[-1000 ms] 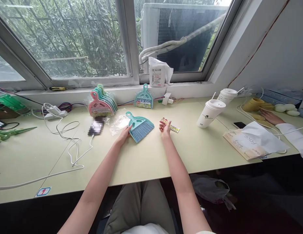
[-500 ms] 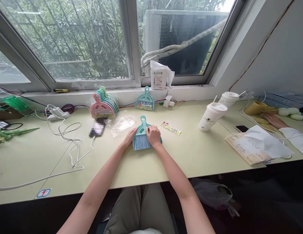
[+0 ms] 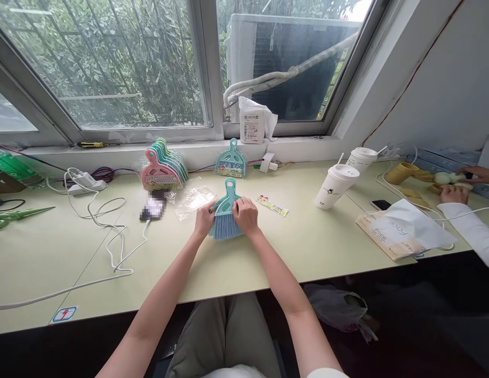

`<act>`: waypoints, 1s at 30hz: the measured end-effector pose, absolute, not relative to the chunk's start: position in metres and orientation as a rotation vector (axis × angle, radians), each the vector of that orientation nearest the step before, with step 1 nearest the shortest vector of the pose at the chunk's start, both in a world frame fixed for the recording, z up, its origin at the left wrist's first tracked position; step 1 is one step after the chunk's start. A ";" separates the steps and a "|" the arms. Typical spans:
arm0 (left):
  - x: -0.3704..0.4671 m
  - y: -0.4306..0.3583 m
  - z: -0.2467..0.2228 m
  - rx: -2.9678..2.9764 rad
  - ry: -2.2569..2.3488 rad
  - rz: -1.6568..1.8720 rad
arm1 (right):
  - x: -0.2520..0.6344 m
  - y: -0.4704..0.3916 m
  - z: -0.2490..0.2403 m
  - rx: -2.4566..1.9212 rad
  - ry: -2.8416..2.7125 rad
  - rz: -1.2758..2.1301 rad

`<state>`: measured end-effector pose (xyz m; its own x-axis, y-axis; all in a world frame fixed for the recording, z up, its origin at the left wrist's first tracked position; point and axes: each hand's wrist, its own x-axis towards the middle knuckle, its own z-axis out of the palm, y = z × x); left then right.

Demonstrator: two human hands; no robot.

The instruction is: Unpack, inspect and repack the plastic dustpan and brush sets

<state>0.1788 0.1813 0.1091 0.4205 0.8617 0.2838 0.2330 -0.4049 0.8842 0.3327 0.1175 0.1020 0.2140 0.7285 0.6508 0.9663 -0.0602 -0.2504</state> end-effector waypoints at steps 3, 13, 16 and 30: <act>0.180 0.171 0.116 1.852 0.975 1.092 | 0.335 0.115 0.106 -1.836 -1.598 -0.568; 0.191 0.159 0.123 1.788 1.051 1.174 | 0.361 0.103 0.113 -1.831 -1.703 -0.686; 0.173 0.179 0.126 1.763 1.228 1.307 | 0.375 0.092 0.117 -1.856 -1.569 -0.724; 0.164 0.210 0.086 2.000 1.481 0.876 | 0.424 0.114 0.080 -2.153 -1.482 -0.426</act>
<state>0.1638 0.2101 0.0859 0.2023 0.9584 0.2015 0.6382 -0.2851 0.7151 0.4239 0.1143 0.0802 0.3623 0.7794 0.5111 0.9318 -0.2915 -0.2160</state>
